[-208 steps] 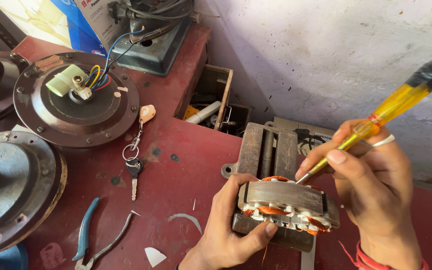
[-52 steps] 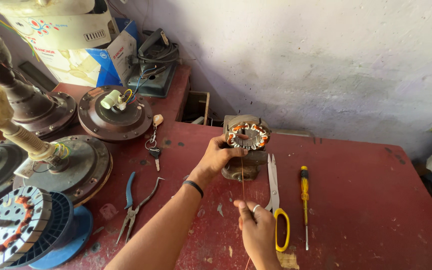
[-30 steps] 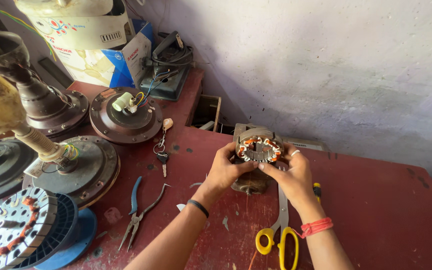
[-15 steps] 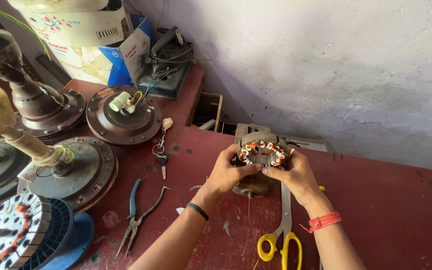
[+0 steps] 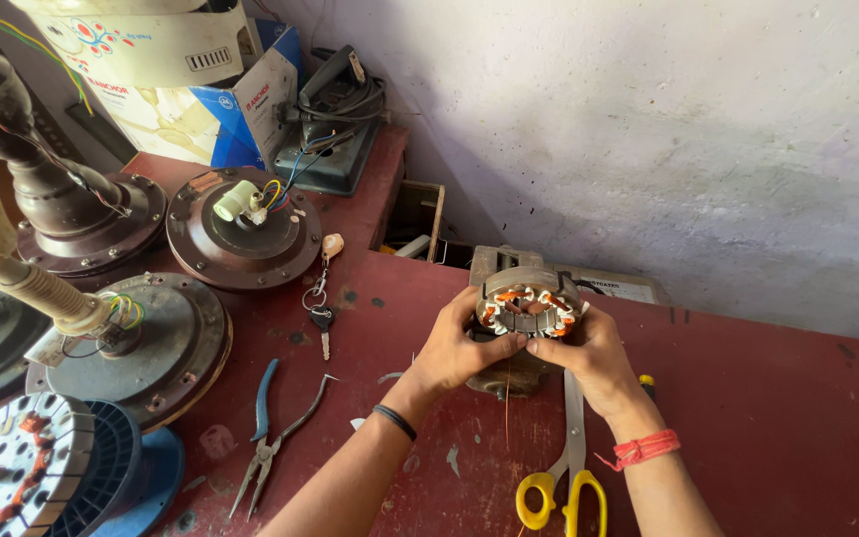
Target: The person winds copper wire around the slots of a motor stator held in a bench vise. They use a yellow-handled screwdriver to push the wire into the slots and adjust the coil, then rotate the stator to continue winding.
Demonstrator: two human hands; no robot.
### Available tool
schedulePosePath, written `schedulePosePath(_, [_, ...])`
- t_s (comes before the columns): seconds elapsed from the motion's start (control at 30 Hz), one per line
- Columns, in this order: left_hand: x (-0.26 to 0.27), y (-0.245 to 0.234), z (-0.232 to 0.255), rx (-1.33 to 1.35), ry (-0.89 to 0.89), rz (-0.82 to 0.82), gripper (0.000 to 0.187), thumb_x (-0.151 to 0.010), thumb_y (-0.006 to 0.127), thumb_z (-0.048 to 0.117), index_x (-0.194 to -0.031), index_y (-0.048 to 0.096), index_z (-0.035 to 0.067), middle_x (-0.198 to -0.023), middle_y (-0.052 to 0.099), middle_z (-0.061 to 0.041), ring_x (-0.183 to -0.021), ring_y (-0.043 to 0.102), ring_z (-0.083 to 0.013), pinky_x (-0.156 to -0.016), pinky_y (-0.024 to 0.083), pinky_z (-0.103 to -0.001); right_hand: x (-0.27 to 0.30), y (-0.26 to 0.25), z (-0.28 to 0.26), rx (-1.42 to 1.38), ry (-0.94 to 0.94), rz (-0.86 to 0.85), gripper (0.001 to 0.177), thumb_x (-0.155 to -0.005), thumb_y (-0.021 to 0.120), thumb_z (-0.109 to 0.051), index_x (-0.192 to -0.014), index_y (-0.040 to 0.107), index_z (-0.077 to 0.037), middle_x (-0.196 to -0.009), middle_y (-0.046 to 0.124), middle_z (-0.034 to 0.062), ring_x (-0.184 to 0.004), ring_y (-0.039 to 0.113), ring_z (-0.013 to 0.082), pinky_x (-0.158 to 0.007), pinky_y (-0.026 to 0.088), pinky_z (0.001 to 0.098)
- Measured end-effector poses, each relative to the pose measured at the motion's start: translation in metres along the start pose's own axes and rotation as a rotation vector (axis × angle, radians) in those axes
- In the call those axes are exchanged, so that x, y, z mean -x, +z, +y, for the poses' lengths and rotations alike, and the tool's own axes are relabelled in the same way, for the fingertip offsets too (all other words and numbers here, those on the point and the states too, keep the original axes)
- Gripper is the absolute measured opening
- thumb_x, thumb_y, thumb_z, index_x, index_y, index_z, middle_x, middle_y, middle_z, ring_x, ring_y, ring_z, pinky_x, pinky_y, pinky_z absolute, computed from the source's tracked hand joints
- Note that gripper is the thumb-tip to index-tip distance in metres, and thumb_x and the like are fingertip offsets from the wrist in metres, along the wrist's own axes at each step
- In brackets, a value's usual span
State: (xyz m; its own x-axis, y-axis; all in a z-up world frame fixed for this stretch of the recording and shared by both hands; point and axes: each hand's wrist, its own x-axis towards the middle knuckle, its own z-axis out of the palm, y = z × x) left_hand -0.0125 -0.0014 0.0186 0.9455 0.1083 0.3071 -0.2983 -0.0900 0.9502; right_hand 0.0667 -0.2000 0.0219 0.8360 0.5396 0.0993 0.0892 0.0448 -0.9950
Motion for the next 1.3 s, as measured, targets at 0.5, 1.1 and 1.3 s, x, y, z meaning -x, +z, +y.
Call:
schedulePosePath(0.5, [0.008,0.01,-0.007,0.249,-0.081,0.068,0.042,-0.076,0.082,0.013,-0.115,0.07,0.002,-0.123,0.059,-0.003,-0.119,0.06,-0.0202,-0.103,0.049,-0.036,0.006,0.012,0.016,-0.077,-0.05,0.095,0.038,-0.077,0.073,-0.003,-0.115,0.07,0.001,-0.111,0.074,0.0081,-0.102,0.067,0.0159,-0.094,0.053,0.0345])
schedulePosePath(1.1, [0.007,0.013,-0.003,0.088,-0.046,0.108,0.047,-0.072,0.076,0.011,-0.117,0.067,0.003,-0.114,0.057,-0.005,-0.114,0.059,-0.0216,-0.102,0.046,-0.037,0.012,0.024,0.007,-0.161,-0.044,0.124,0.038,-0.079,0.066,0.001,-0.117,0.068,-0.001,-0.113,0.071,0.0061,-0.107,0.064,0.0147,-0.097,0.049,0.0326])
schedulePosePath(1.3, [0.007,0.016,-0.005,0.078,-0.037,0.114,0.043,-0.074,0.075,0.012,-0.114,0.068,0.0,-0.111,0.056,-0.007,-0.11,0.06,-0.0242,-0.1,0.048,-0.038,0.012,0.028,0.017,-0.215,-0.079,0.171,0.035,-0.079,0.064,0.003,-0.114,0.067,0.001,-0.108,0.07,0.0057,-0.101,0.062,0.0145,-0.093,0.049,0.0329])
